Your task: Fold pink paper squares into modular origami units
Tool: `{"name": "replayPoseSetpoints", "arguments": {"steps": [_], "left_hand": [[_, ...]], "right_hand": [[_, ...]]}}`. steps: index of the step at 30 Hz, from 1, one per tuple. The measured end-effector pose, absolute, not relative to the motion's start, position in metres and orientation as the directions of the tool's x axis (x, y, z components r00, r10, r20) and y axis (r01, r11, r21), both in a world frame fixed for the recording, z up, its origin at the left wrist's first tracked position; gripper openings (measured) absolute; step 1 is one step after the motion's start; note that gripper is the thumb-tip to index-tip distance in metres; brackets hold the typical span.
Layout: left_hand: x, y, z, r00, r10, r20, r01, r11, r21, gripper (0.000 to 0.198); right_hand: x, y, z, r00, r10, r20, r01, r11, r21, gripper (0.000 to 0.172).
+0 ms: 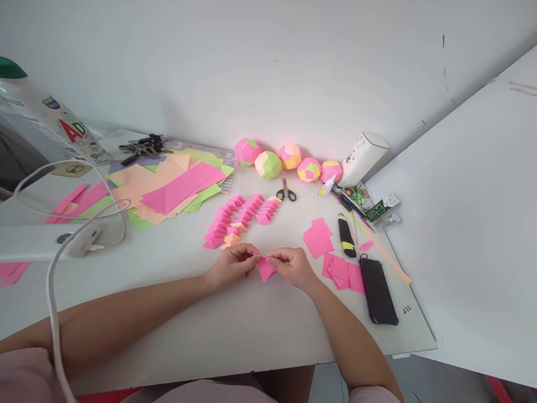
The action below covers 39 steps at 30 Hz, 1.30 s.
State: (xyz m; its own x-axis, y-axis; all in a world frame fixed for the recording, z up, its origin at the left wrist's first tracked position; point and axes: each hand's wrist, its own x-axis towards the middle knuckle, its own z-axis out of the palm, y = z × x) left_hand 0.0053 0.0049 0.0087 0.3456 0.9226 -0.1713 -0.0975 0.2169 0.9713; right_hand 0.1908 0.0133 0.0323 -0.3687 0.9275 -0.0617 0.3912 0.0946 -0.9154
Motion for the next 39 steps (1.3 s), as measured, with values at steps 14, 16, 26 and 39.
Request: {"name": "replayPoseSetpoints", "arguments": {"steps": [14,16,26,39], "left_hand": [[0.005,0.005,0.008,0.342,0.926,-0.159,-0.233,0.248,0.940,0.021],[0.005,0.004,0.007,0.380,0.909,-0.170,-0.171,0.250,0.953,0.022],[0.006,0.001,0.009,0.417,0.894,-0.165,-0.095,0.223,0.970,0.018],[0.003,0.005,0.012,0.330,0.925,-0.187,-0.169,0.253,0.953,0.021]], "right_hand": [[0.193,0.014,0.033,-0.332,0.936,-0.119,0.368,0.012,-0.930,0.021],[0.190,0.012,0.033,-0.349,0.928,-0.134,0.367,0.004,-0.930,0.020],[0.176,0.002,0.032,-0.329,0.942,-0.073,0.373,0.059,-0.926,0.015],[0.187,0.011,0.038,-0.305,0.951,-0.041,0.300,0.056,-0.952,0.009]]}}
